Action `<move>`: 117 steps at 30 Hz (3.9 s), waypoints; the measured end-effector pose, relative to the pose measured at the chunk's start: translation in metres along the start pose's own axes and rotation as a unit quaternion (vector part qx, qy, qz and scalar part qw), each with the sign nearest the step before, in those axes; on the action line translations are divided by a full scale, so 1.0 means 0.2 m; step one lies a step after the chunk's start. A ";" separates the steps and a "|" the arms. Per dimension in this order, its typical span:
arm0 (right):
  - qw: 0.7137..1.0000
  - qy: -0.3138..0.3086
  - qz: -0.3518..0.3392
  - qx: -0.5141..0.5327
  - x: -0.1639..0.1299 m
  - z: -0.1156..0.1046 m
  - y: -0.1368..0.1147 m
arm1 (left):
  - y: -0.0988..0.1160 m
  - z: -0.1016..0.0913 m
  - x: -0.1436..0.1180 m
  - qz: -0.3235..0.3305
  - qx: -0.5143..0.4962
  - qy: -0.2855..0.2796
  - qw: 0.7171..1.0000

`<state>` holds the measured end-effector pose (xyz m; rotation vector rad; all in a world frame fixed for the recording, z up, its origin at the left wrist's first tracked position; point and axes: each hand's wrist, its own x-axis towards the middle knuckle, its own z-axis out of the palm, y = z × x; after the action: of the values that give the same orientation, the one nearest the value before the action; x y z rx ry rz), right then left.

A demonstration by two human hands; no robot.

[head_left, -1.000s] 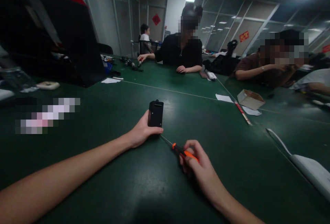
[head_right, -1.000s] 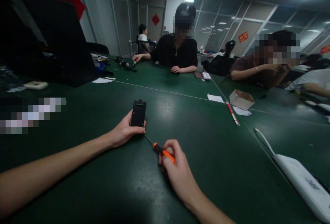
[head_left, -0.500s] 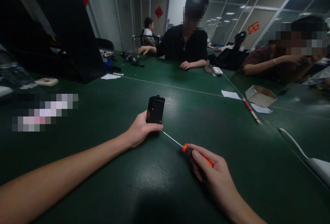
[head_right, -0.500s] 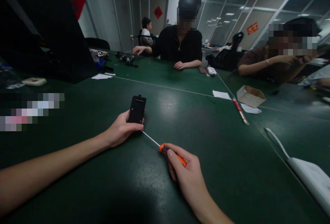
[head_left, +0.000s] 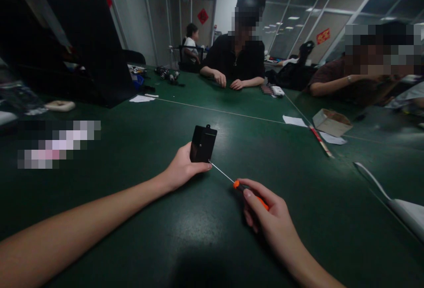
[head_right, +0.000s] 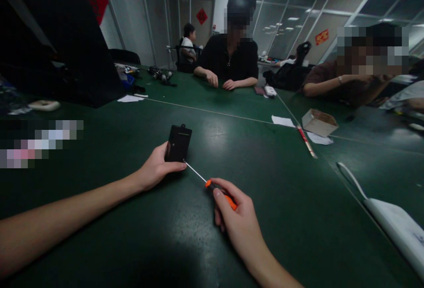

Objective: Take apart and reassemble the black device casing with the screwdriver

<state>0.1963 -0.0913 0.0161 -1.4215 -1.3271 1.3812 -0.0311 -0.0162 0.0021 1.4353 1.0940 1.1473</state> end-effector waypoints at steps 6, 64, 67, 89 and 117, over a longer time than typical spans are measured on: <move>1.000 -0.004 0.003 0.001 0.01 0.00 0.00 | 0.02 0.01 0.00 0.015 0.017 0.005 1.000; 0.996 -0.030 -0.008 -0.081 0.01 0.03 0.00 | 0.03 0.05 -0.05 0.075 0.113 0.008 0.991; 0.992 -0.010 -0.039 -0.118 -0.01 0.02 -0.02 | 0.03 0.05 -0.04 0.070 0.107 0.008 0.992; 0.989 0.001 -0.115 -0.090 -0.03 0.00 -0.01 | 0.04 0.04 -0.05 0.073 0.109 -0.019 0.991; 0.994 -0.007 -0.076 -0.082 -0.02 0.01 -0.01 | 0.05 0.07 -0.07 0.129 0.188 0.010 0.974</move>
<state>0.1948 -0.0956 0.0189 -1.3879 -1.5550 1.2079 -0.0196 -0.0331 0.0098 1.9091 1.2097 1.1772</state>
